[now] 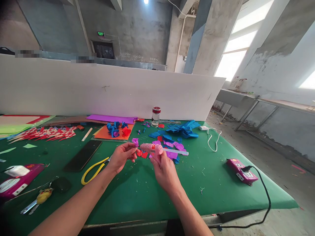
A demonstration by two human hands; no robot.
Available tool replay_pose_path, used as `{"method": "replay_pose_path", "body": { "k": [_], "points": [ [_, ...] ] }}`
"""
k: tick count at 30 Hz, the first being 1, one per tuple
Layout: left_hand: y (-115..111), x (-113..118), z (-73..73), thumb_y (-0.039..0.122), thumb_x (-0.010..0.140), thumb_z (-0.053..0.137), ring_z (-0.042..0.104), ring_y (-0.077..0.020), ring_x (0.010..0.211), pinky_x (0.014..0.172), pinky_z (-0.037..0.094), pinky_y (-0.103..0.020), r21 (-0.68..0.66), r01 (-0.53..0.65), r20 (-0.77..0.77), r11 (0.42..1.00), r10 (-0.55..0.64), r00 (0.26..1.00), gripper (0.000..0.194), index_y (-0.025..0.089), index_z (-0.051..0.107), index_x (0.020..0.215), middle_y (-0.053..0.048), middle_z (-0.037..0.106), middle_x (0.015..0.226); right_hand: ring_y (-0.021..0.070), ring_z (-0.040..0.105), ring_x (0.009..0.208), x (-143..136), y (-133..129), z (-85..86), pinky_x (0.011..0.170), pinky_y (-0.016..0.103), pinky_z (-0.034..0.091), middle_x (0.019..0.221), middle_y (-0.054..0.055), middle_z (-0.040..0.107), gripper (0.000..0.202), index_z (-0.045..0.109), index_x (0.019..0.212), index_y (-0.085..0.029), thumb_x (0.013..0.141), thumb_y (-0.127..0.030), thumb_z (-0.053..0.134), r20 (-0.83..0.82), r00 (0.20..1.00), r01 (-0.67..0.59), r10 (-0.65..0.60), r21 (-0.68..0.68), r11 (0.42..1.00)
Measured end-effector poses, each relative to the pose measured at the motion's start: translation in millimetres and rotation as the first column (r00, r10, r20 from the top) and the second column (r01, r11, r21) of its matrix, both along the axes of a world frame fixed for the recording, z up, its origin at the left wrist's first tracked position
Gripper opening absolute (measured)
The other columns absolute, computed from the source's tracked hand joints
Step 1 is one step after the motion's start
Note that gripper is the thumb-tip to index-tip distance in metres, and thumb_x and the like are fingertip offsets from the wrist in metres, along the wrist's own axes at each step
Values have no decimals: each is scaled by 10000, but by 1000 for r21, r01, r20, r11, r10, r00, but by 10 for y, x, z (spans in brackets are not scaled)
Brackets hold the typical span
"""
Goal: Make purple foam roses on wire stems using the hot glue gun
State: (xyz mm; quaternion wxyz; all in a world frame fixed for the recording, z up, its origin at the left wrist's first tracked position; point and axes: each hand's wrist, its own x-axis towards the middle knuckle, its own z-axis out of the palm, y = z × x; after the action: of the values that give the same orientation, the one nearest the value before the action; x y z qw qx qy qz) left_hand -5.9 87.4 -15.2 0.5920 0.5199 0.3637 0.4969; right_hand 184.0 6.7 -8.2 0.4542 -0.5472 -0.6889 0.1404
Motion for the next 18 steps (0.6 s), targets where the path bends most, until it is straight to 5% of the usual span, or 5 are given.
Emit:
{"method": "replay_pose_path", "body": {
  "k": [18],
  "points": [
    [24,-14,-40,356,704,747,582,-111,526,447,462,-226,-2,23,7,1000,-23,1000,300,138,632,875,-51,693,751,189,602,606,-7,-2,30,520,259,388,766,52,679,347,474,1190,-137,906,-335,447,5,1000,16,-16,-34,999]
  ]
}}
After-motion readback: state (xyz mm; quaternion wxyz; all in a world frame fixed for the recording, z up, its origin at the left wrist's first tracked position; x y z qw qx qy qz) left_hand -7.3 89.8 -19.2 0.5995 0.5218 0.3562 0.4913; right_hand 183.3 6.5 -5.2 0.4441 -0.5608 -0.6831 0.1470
